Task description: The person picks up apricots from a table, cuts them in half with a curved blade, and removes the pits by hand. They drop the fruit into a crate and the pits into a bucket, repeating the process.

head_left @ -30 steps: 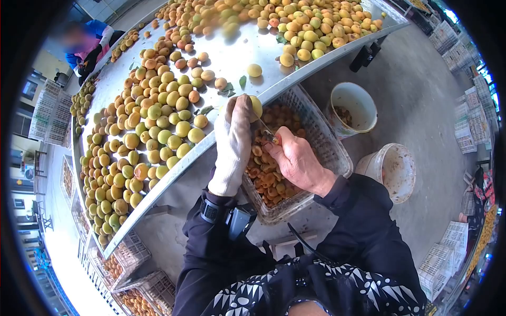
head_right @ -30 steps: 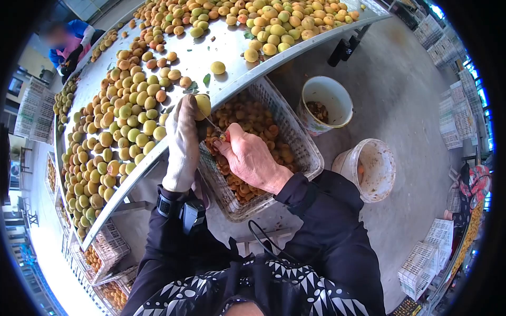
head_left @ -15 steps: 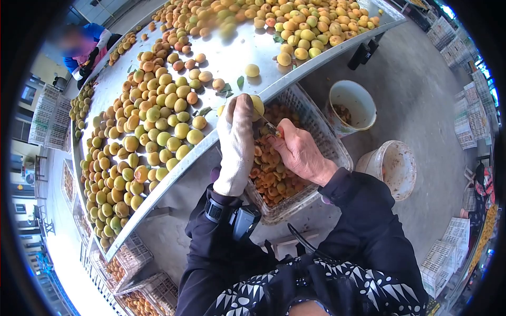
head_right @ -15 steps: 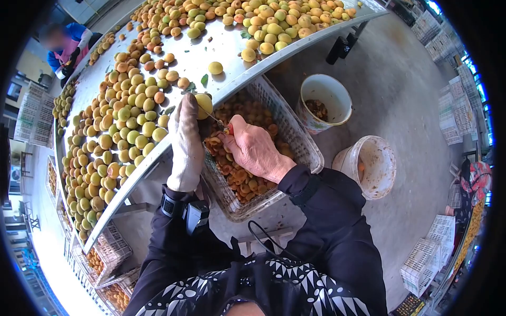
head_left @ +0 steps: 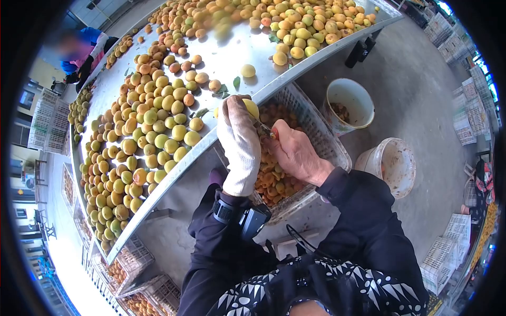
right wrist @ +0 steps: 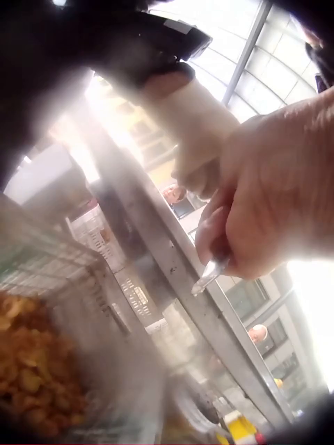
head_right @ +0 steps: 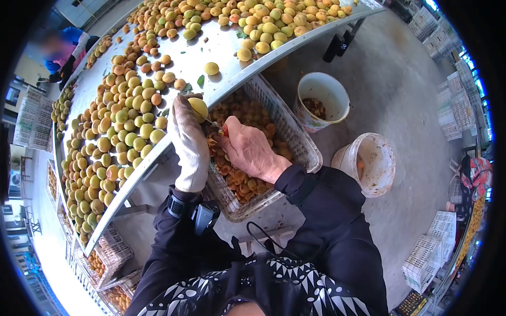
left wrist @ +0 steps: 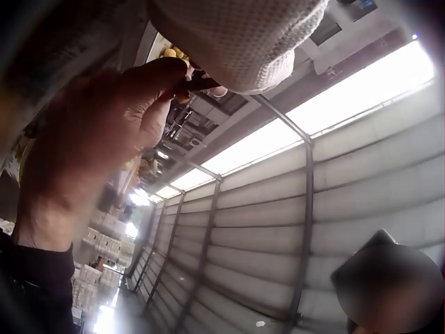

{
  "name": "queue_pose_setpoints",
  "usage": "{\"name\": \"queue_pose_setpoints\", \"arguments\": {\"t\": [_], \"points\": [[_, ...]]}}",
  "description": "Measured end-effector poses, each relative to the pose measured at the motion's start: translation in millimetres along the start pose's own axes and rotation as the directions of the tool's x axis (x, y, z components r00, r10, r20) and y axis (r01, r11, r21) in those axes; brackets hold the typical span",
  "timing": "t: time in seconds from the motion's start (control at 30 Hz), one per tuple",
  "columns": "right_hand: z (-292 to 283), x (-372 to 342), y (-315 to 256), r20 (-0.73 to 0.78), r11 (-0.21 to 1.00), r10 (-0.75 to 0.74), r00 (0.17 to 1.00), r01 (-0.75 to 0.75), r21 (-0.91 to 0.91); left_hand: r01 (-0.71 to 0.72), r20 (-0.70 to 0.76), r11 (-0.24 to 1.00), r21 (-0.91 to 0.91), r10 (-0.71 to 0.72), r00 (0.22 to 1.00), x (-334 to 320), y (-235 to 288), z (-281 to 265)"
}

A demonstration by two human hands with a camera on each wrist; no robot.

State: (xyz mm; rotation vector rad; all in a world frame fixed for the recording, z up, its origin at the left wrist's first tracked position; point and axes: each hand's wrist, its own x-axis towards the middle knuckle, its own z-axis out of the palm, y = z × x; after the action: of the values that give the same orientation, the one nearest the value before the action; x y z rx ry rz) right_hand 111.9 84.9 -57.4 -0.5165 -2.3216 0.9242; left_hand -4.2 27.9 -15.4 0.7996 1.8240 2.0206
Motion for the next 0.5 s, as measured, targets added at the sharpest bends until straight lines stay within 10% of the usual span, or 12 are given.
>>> {"name": "queue_pose_setpoints", "arguments": {"t": [0.33,0.5], "points": [[-1,5,23,-0.014,0.987,-0.090,0.996,0.087,-0.135,0.092,-0.083,0.978,-0.188,-0.109,0.991,4,-6,14],[2,5,33,-0.036,0.986,-0.117,0.992,0.112,-0.121,0.405,-0.024,0.842,-0.358,-0.441,0.897,4,1,14]]}}
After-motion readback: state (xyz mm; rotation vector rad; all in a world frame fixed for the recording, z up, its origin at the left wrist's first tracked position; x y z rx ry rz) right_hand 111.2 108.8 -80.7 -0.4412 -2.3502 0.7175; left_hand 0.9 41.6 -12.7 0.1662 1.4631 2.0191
